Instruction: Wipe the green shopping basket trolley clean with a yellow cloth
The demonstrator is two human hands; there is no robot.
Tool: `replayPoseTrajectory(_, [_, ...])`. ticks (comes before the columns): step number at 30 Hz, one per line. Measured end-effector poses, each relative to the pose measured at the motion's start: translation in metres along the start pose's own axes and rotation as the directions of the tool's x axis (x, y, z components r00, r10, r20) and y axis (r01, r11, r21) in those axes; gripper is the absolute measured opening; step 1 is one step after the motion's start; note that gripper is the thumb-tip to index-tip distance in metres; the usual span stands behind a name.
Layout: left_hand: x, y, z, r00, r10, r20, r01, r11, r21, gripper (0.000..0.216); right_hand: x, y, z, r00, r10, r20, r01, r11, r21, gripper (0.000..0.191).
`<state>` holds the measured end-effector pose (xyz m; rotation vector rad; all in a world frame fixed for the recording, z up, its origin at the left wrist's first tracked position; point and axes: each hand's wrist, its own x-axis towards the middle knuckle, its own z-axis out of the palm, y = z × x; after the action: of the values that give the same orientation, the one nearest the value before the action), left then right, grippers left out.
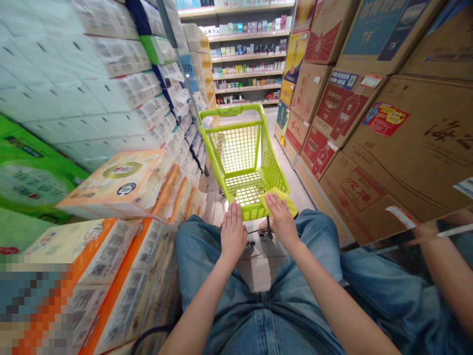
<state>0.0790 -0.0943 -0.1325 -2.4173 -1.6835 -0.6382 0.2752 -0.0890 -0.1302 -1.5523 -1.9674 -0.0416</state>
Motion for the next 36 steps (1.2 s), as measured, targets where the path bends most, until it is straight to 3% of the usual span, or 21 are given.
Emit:
replayPoseTrajectory(3, [0.001, 0.001, 0.001, 1.0, 0.001, 0.003, -0.001, 1.0, -0.014, 0.087, 0.003, 0.026, -0.009, 0.994, 0.09, -0.055, -0.092, 0.995, -0.027, 0.084])
replayPoseTrajectory(6, [0.001, 0.001, 0.001, 1.0, -0.001, -0.006, 0.0, 1.0, -0.017, 0.088, 0.007, 0.025, -0.007, 0.982, 0.165, -0.093, -0.168, 0.985, -0.024, 0.085])
replayPoseTrajectory(10, [0.0, 0.001, 0.002, 1.0, 0.005, -0.012, -0.005, 1.0, 0.001, 0.087, 0.008, -0.017, 0.012, 0.981, 0.179, -0.075, -0.179, 0.984, 0.005, 0.082])
replayPoseTrajectory(14, [0.0, 0.0, 0.003, 1.0, 0.0, -0.023, 0.0, 0.999, 0.042, 0.083, 0.008, -0.068, 0.03, 0.998, 0.07, -0.002, -0.069, 0.993, 0.092, 0.081])
replayPoseTrajectory(17, [0.0, -0.001, 0.003, 1.0, 0.003, -0.022, -0.002, 0.997, 0.075, 0.079, 0.008, -0.082, 0.033, 1.0, 0.016, 0.025, -0.019, 0.992, 0.124, 0.078])
replayPoseTrajectory(20, [0.0, -0.003, 0.002, 1.0, 0.023, -0.009, -0.023, 0.998, 0.066, 0.079, 0.005, -0.069, 0.027, 0.997, -0.062, 0.048, 0.055, 0.991, 0.124, 0.081])
replayPoseTrajectory(23, [0.0, -0.004, 0.002, 1.0, 0.023, -0.009, -0.023, 0.999, 0.042, 0.081, 0.001, -0.037, 0.015, 0.993, -0.114, 0.038, 0.11, 0.99, 0.089, 0.087])
replayPoseTrajectory(29, [0.001, -0.001, 0.002, 1.0, 0.014, -0.003, -0.014, 1.0, -0.005, 0.086, 0.003, 0.028, -0.007, 0.995, 0.073, -0.062, -0.073, 0.997, -0.003, 0.084])
replayPoseTrajectory(32, [0.001, 0.0, 0.003, 1.0, 0.006, -0.018, -0.006, 1.0, -0.013, 0.086, 0.006, 0.026, -0.004, 0.98, 0.17, -0.103, -0.17, 0.985, 0.004, 0.084])
replayPoseTrajectory(36, [0.0, 0.001, 0.005, 0.999, 0.003, -0.039, -0.004, 1.0, -0.014, 0.087, 0.006, -0.022, 0.018, 0.979, 0.178, -0.1, -0.175, 0.984, 0.041, 0.087])
